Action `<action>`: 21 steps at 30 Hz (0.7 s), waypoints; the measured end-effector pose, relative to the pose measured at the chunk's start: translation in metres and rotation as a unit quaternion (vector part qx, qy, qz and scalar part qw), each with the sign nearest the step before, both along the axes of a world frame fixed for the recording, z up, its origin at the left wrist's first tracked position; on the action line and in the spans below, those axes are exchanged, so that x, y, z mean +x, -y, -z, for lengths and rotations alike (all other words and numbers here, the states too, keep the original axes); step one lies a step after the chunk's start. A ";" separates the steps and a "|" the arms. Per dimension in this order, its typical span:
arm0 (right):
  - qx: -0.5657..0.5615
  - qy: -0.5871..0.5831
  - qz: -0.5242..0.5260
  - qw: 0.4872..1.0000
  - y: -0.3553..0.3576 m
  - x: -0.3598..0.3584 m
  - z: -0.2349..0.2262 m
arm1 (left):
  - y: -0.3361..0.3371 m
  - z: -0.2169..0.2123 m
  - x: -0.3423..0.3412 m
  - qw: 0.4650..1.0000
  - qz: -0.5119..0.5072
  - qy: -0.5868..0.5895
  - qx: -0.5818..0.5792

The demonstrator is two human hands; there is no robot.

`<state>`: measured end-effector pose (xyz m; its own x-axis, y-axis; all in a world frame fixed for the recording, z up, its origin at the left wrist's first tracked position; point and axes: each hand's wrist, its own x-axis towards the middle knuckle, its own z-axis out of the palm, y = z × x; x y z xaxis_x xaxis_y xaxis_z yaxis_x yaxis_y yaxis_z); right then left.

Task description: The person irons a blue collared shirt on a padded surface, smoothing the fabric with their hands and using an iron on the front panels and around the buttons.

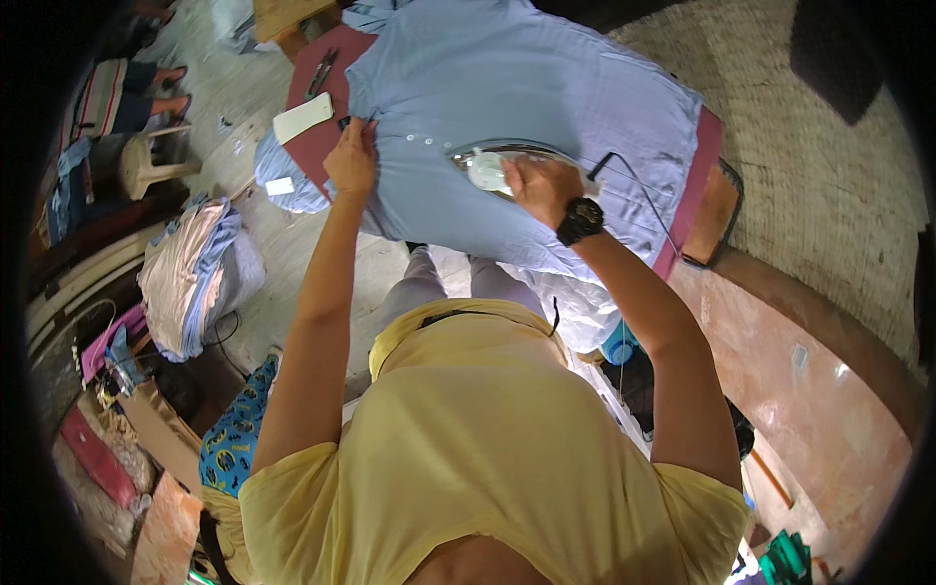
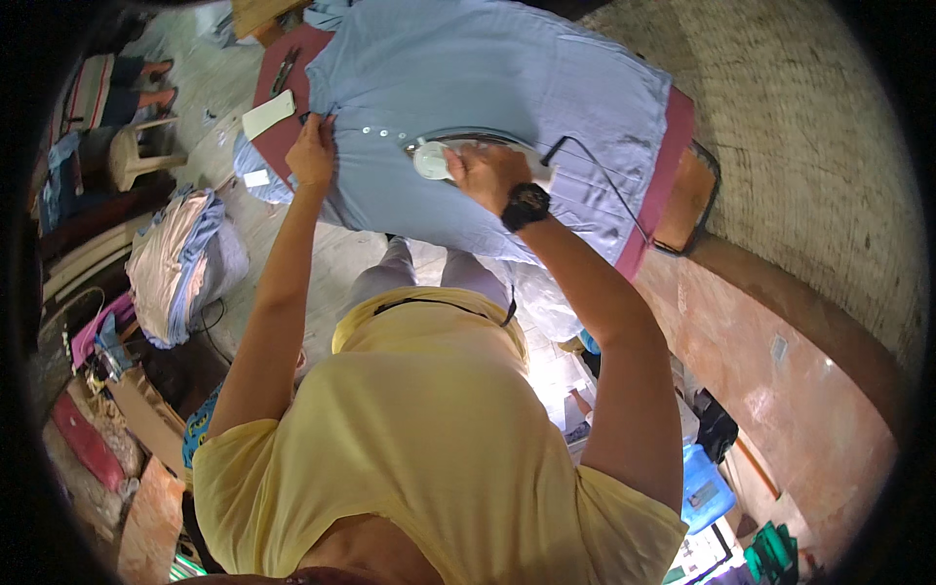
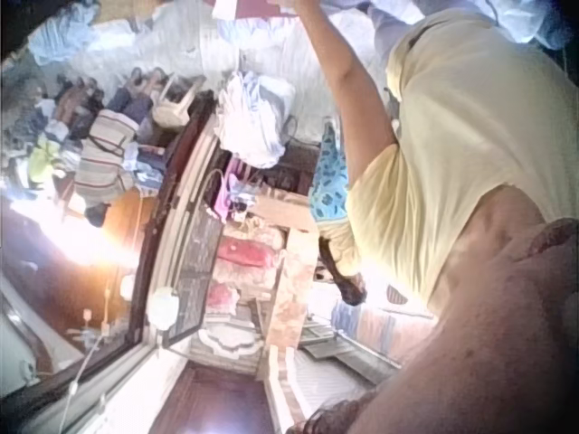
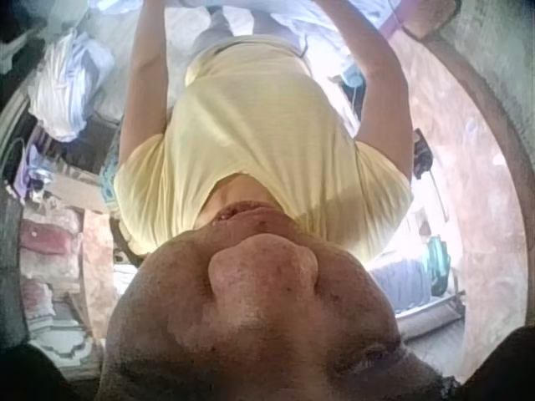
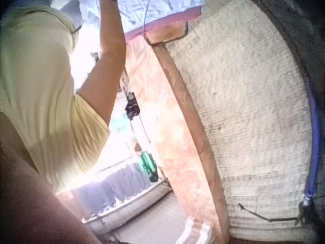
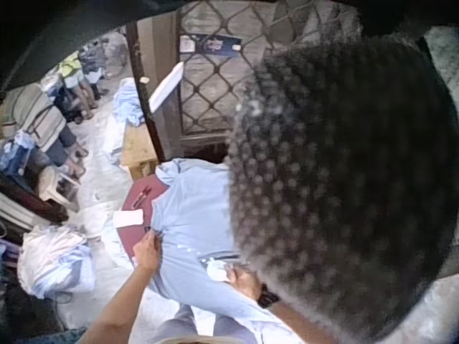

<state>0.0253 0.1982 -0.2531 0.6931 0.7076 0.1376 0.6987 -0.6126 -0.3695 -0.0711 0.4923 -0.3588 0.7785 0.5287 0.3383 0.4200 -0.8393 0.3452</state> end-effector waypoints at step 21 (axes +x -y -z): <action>-0.056 -0.006 0.033 0.998 0.041 0.006 0.006 | -0.002 0.000 0.001 1.000 -0.004 0.000 0.013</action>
